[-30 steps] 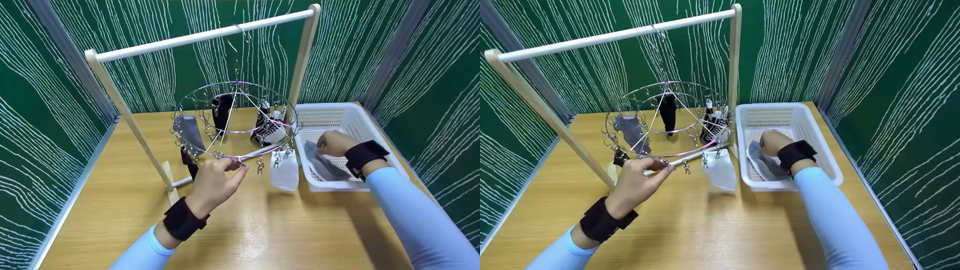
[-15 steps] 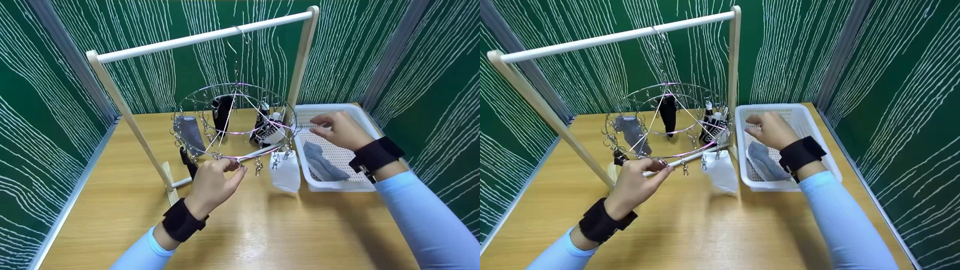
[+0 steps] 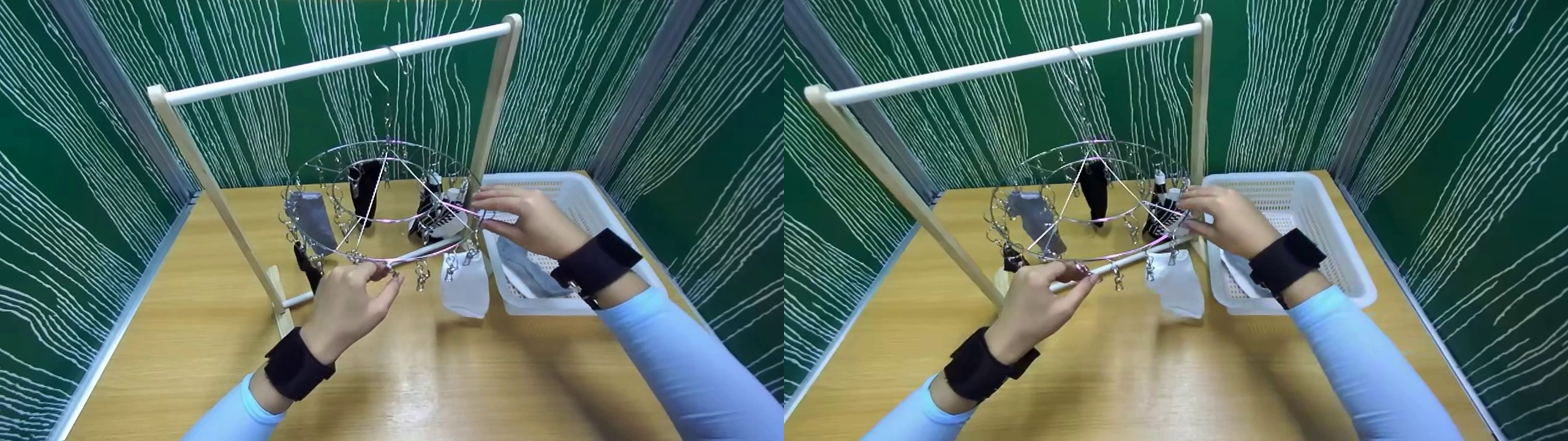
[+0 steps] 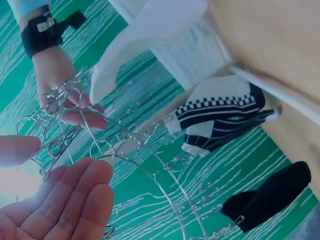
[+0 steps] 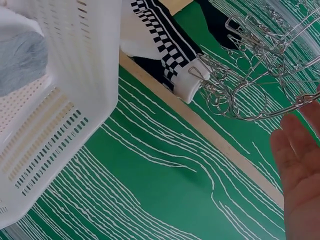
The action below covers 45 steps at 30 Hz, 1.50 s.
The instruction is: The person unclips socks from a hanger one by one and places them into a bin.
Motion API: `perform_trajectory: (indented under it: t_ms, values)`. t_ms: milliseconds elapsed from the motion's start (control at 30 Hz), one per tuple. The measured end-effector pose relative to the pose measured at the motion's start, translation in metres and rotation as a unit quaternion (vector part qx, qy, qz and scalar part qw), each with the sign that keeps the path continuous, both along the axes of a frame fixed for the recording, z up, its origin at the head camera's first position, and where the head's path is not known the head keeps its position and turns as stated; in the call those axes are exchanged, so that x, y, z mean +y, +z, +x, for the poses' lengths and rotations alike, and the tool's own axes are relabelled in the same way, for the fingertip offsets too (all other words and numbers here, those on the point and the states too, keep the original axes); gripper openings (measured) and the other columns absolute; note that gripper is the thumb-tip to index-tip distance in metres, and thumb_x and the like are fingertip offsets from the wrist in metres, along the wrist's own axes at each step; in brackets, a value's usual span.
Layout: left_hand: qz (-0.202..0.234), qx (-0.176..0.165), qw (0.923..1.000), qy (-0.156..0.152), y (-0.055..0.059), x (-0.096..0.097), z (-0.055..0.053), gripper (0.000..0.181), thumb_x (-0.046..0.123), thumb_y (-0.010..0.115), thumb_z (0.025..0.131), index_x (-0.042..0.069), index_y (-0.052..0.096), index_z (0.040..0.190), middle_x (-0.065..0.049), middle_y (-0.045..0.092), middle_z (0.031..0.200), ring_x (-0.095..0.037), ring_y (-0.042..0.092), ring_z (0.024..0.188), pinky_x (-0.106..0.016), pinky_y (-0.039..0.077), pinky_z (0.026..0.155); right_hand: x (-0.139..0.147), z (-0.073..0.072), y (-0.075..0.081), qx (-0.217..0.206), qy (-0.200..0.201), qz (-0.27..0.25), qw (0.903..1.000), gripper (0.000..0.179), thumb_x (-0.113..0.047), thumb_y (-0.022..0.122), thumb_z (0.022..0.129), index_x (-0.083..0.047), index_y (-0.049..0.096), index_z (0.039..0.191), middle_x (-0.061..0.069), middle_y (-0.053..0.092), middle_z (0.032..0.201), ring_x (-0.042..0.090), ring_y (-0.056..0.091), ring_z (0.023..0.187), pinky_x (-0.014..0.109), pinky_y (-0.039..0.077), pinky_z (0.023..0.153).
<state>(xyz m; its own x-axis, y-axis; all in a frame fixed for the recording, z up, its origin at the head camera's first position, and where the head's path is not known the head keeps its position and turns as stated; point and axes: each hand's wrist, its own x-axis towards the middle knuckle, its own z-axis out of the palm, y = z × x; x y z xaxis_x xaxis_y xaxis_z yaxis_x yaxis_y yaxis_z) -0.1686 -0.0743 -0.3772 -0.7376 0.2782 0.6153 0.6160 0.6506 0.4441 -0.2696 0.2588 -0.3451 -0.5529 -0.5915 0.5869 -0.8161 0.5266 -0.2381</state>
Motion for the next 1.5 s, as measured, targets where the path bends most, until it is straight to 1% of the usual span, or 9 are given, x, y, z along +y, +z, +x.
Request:
perform_trajectory:
  t_ms: [167,300,500,600,800,1100,1200,1333,1500]
  values:
    - [-0.023,0.052,0.9984,0.006,0.003,-0.003,0.003,0.021,0.024,0.082,0.095,0.004,0.08,0.092,-0.011,0.083,0.089,-0.026,0.08,0.078,-0.042,0.064,0.068,-0.001,-0.001,0.0,0.027,0.022,-0.002,0.9994,0.029,0.012,0.084,0.082,0.006,0.08,0.111,0.027,0.079,0.116,0.05,0.074,0.114,0.061,0.057,0.102]
    - [-0.04,0.133,0.9903,0.005,0.009,-0.008,0.004,0.026,0.03,0.086,0.092,0.006,0.077,0.09,-0.005,0.078,0.076,-0.018,0.07,0.06,-0.032,0.056,0.053,0.0,-0.001,-0.001,0.031,0.03,-0.003,0.9991,0.028,0.011,0.085,0.082,0.006,0.081,0.109,0.026,0.08,0.113,0.049,0.076,0.112,0.059,0.058,0.1]
    - [-0.049,0.29,0.9557,0.011,0.023,-0.007,0.004,0.034,0.03,0.085,0.093,0.011,0.064,0.073,0.004,0.061,0.061,-0.014,0.052,0.051,-0.027,0.042,0.046,-0.001,-0.002,-0.001,0.04,0.037,-0.011,0.9984,0.026,0.011,0.085,0.083,0.006,0.082,0.108,0.026,0.08,0.111,0.046,0.077,0.108,0.042,0.058,0.106]
    - [-0.063,0.331,0.9416,0.01,0.03,-0.002,0.003,0.028,0.026,0.087,0.09,0.009,0.068,0.079,0.0,0.066,0.069,-0.019,0.059,0.061,-0.03,0.048,0.055,-0.001,-0.003,-0.002,0.043,0.039,-0.011,0.9982,0.027,0.012,0.085,0.082,0.005,0.082,0.107,0.026,0.08,0.11,0.046,0.078,0.107,0.041,0.058,0.104]
    - [-0.137,0.327,0.9347,0.025,0.036,0.009,0.002,0.024,0.023,0.087,0.091,0.005,0.082,0.106,-0.009,0.08,0.102,-0.027,0.075,0.093,-0.038,0.063,0.085,-0.004,-0.002,0.0,0.046,0.042,-0.011,0.998,0.028,0.013,0.086,0.079,0.005,0.082,0.106,0.025,0.081,0.108,0.046,0.078,0.105,0.056,0.061,0.095]
    - [-0.148,0.338,0.9295,0.019,0.032,0.001,0.0,0.007,0.005,0.08,0.093,0.004,0.083,0.099,-0.005,0.081,0.089,-0.022,0.076,0.077,-0.035,0.063,0.074,-0.008,0.0,0.002,0.062,0.046,-0.008,0.997,0.025,0.01,0.087,0.079,0.004,0.082,0.103,0.023,0.081,0.104,0.044,0.078,0.102,0.055,0.061,0.094]
    - [-0.15,0.338,0.9289,0.023,0.032,-0.003,-0.001,0.007,0.003,0.081,0.092,0.004,0.083,0.099,-0.006,0.081,0.089,-0.023,0.076,0.077,-0.035,0.064,0.074,-0.01,0.001,0.001,0.068,0.053,-0.015,0.9962,0.024,0.01,0.087,0.078,0.004,0.082,0.101,0.022,0.082,0.102,0.043,0.079,0.099,0.035,0.06,0.102]
    - [-0.147,0.336,0.9296,0.033,0.03,-0.009,-0.003,0.006,0.001,0.082,0.091,0.004,0.084,0.096,-0.006,0.08,0.086,-0.023,0.076,0.077,-0.036,0.065,0.075,-0.012,0.002,0.001,0.07,0.074,-0.028,0.9945,0.024,0.012,0.088,0.077,0.004,0.082,0.099,0.021,0.082,0.1,0.04,0.078,0.094,0.008,0.046,0.109]
    - [-0.137,0.325,0.9346,0.043,0.027,-0.017,-0.005,0.007,-0.002,0.077,0.092,0.003,0.082,0.092,-0.008,0.08,0.086,-0.026,0.077,0.078,-0.039,0.067,0.08,-0.015,0.004,0.002,0.069,0.086,-0.033,0.9933,0.023,0.009,0.089,0.076,0.002,0.082,0.096,0.017,0.082,0.096,0.035,0.078,0.089,0.006,0.047,0.104]
